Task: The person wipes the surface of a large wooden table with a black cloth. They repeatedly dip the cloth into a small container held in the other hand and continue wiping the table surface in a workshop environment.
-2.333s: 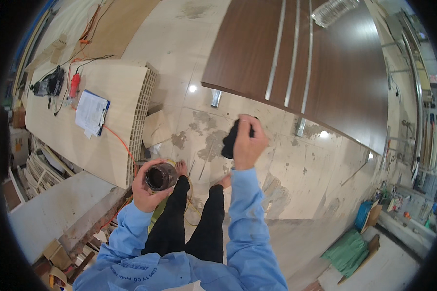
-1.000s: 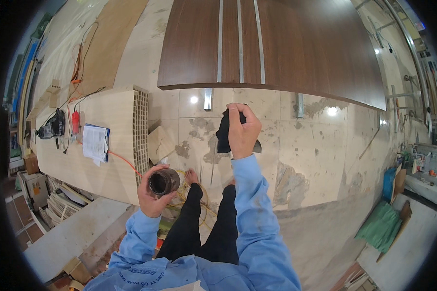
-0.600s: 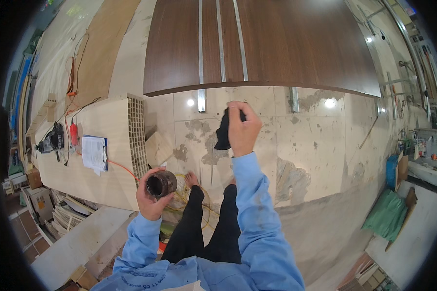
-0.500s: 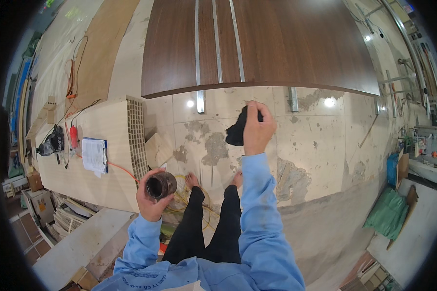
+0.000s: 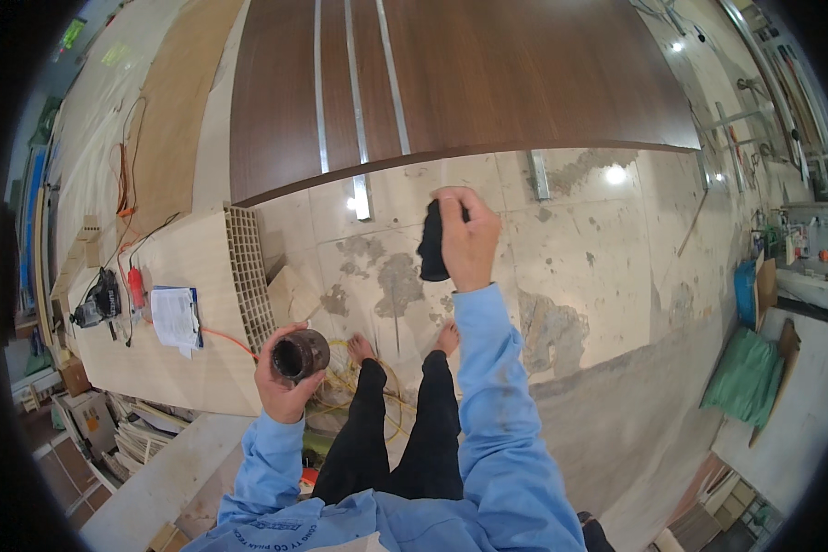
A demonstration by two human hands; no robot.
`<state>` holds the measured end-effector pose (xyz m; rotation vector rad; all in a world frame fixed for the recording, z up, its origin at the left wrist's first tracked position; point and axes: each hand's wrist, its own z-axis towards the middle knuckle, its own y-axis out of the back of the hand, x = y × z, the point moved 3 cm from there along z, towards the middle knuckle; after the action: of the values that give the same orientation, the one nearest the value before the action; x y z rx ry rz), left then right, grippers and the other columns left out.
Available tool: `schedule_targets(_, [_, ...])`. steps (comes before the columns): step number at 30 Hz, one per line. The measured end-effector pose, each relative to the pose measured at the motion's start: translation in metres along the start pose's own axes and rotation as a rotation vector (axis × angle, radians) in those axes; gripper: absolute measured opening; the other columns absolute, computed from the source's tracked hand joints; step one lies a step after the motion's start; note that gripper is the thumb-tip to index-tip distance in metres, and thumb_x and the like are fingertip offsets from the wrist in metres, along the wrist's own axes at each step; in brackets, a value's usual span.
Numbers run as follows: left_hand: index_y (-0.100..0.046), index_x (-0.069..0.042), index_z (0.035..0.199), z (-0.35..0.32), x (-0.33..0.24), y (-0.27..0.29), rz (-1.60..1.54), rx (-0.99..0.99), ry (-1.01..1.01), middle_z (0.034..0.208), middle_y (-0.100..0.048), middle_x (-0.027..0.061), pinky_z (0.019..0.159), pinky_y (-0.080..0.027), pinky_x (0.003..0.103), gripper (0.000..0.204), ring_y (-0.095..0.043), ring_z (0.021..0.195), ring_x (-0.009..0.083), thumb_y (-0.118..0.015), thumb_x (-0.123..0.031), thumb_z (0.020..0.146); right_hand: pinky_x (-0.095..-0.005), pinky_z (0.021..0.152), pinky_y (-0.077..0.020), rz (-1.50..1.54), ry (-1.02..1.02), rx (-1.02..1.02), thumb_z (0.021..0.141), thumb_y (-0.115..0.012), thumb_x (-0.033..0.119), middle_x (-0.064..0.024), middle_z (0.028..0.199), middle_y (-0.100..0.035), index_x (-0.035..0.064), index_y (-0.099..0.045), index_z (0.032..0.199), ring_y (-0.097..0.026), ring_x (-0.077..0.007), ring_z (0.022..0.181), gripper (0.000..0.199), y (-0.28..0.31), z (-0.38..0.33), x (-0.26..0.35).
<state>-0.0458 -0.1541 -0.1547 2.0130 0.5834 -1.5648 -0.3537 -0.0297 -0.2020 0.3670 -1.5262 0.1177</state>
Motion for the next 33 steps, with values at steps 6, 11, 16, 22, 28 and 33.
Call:
schedule_targets(6, [-0.05,0.002,0.137,0.006,-0.004,-0.013,0.039,0.012,-0.013,0.137,-0.058,0.0176,0.109,-0.045,0.037,0.073,-0.059,0.125,0.0241,-0.078,0.006,0.07,-0.0273,0.073,-0.0485,0.057,-0.043,-0.193,0.099,-0.061,0.015,-0.0027,0.079,-0.067,-0.0008,-0.072,0.096,-0.06,-0.0096,0.078,0.02,0.037,0.021,0.001])
schedule_targets(11, [-0.051,0.001,0.137,0.01,-0.004,-0.027,0.046,0.03,-0.019,0.136,-0.059,0.0172,0.109,-0.045,0.038,0.072,-0.058,0.126,0.0247,-0.079,0.004,0.071,-0.0251,0.072,-0.0482,0.01,-0.036,-0.089,0.099,-0.062,0.015,-0.0016,0.082,-0.068,-0.0009,-0.073,0.093,-0.06,-0.0094,0.078,0.02,0.051,0.025,-0.002])
schedule_targets(16, [-0.052,0.001,0.136,0.019,-0.006,-0.043,0.032,0.046,-0.021,0.137,-0.059,0.0168,0.109,-0.046,0.038,0.072,-0.059,0.126,0.0256,-0.083,0.002,0.071,-0.0243,0.07,-0.0482,-0.125,0.03,-0.25,0.099,-0.063,0.017,-0.001,0.081,-0.069,-0.0007,-0.073,0.094,-0.06,-0.009,0.076,0.021,0.087,0.047,-0.008])
schedule_targets(22, [-0.052,0.001,0.136,0.027,-0.01,-0.068,0.026,0.078,-0.041,0.137,-0.059,0.0172,0.108,-0.047,0.038,0.072,-0.059,0.125,0.0256,-0.083,0.001,0.071,-0.026,0.069,-0.0489,-0.11,0.023,-0.209,0.097,-0.065,0.016,-0.0005,0.078,-0.068,0.0007,-0.074,0.094,-0.06,-0.0081,0.075,0.018,0.121,0.057,-0.009])
schedule_targets(28, [-0.05,0.001,0.138,0.034,-0.017,-0.095,0.038,0.101,-0.009,0.137,-0.058,0.0178,0.109,-0.045,0.039,0.074,-0.057,0.127,0.0263,-0.08,0.0,0.07,-0.029,0.073,-0.0505,-0.173,0.036,-0.28,0.095,-0.064,0.018,-0.007,0.078,-0.071,-0.0001,-0.074,0.092,-0.064,-0.0133,0.076,0.021,0.158,0.079,-0.024])
schedule_targets(33, [-0.05,0.001,0.138,0.039,-0.022,-0.113,0.049,0.12,-0.03,0.138,-0.057,0.0176,0.109,-0.045,0.039,0.074,-0.057,0.126,0.0267,-0.08,-0.003,0.071,-0.0307,0.073,-0.0515,-0.127,-0.026,-0.406,0.095,-0.062,0.019,-0.0097,0.08,-0.073,-0.0003,-0.074,0.091,-0.067,-0.0151,0.077,0.023,0.22,0.116,-0.033])
